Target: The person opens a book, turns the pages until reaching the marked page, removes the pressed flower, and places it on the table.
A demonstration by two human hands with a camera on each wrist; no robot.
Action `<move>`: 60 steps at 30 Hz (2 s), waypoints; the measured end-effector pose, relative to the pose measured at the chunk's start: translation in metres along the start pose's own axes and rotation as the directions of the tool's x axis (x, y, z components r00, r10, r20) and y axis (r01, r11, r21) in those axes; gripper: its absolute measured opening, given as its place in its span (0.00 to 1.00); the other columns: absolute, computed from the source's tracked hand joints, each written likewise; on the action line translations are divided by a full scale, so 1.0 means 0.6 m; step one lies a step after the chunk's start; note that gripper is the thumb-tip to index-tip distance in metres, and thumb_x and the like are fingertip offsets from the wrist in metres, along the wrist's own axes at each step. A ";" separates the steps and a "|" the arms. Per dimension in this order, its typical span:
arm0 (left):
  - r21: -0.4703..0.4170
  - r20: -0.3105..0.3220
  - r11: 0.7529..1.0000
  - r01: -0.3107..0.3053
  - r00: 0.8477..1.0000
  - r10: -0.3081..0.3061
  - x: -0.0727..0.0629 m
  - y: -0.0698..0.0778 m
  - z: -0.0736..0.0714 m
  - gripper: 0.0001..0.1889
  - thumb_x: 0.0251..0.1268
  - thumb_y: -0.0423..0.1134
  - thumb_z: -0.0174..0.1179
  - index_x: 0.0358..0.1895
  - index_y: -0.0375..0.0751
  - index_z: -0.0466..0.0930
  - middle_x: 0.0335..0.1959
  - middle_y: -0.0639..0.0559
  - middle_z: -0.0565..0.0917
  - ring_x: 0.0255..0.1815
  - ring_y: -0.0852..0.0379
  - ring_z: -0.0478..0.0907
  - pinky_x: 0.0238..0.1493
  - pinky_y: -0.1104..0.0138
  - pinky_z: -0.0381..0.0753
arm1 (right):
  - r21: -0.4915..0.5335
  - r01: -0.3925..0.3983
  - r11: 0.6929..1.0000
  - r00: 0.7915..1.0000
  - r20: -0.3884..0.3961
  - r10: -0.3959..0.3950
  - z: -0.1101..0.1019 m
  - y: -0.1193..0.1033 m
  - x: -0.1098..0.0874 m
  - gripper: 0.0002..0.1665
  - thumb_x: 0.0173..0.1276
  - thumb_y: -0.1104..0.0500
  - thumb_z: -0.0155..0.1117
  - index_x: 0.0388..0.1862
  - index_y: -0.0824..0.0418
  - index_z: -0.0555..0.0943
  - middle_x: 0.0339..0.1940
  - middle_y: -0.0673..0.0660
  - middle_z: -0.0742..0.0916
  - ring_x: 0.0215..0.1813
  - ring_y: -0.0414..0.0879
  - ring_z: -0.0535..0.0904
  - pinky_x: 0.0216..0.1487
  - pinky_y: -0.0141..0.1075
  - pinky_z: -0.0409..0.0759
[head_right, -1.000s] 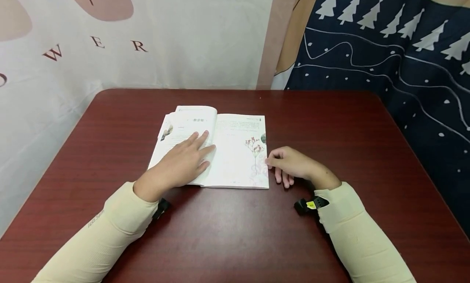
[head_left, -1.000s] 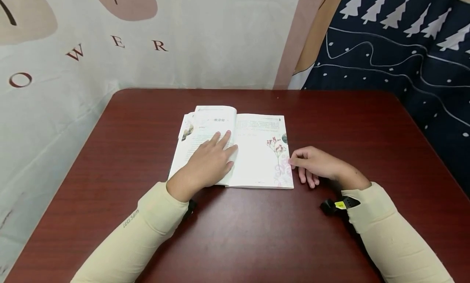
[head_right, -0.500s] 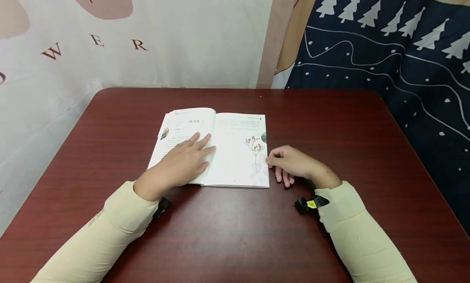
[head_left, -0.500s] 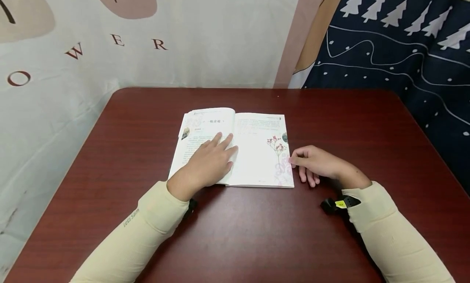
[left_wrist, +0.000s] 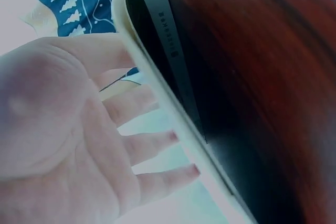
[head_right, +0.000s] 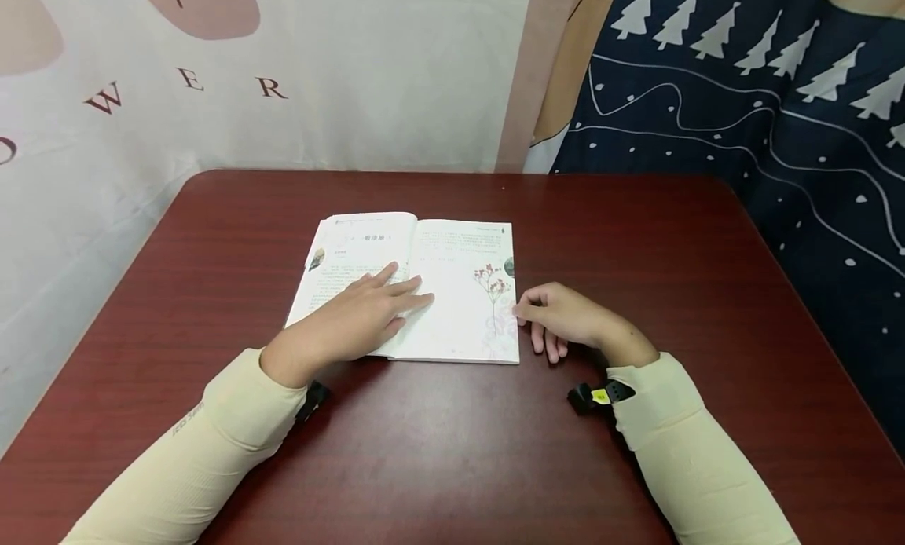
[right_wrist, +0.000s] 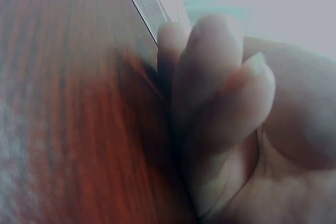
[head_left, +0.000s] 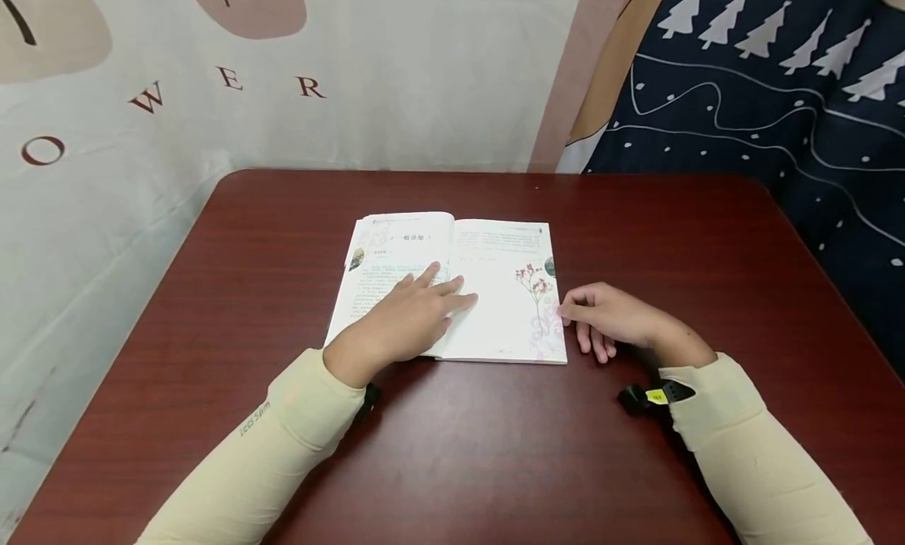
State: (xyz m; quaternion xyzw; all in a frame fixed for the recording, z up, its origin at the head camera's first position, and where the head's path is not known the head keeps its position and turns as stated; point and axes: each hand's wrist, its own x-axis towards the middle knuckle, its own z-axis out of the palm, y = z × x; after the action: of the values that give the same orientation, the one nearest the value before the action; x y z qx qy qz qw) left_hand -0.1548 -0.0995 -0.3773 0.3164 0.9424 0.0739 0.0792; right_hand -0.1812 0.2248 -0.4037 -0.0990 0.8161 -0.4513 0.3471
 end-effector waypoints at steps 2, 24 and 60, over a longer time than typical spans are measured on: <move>-0.027 0.011 1.000 0.008 1.000 -0.008 -0.001 -0.002 0.001 0.26 0.74 0.35 0.56 0.72 0.56 0.71 0.75 0.47 0.68 0.79 0.33 0.55 0.71 0.35 0.62 | 0.004 0.002 1.000 1.000 -0.003 -0.002 0.002 0.000 0.001 0.17 0.79 0.52 0.54 0.39 0.67 0.76 0.17 0.59 0.83 0.10 0.45 0.76 0.13 0.34 0.75; -0.130 0.072 0.991 0.036 0.997 -0.026 0.005 -0.001 0.001 0.26 0.75 0.34 0.54 0.72 0.58 0.71 0.77 0.47 0.65 0.81 0.33 0.49 0.70 0.32 0.58 | 0.040 -0.039 0.998 0.976 -0.215 0.047 -0.010 -0.020 0.017 0.16 0.77 0.54 0.55 0.48 0.69 0.75 0.19 0.56 0.81 0.17 0.47 0.80 0.21 0.38 0.82; -0.145 0.067 0.988 0.043 0.997 -0.034 0.002 -0.006 0.002 0.26 0.75 0.34 0.54 0.72 0.58 0.71 0.78 0.48 0.65 0.81 0.35 0.49 0.71 0.32 0.57 | -0.128 -0.086 0.988 0.968 -0.245 0.053 -0.009 -0.035 0.046 0.22 0.70 0.45 0.65 0.34 0.64 0.75 0.13 0.54 0.76 0.12 0.45 0.77 0.18 0.36 0.78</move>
State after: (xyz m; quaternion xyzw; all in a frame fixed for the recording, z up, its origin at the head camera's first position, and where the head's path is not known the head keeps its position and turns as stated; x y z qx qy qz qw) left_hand -0.1575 -0.1014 -0.3789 0.2938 0.9373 0.1312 0.1337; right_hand -0.2085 0.2034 -0.3983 -0.0385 0.8842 -0.3904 0.2535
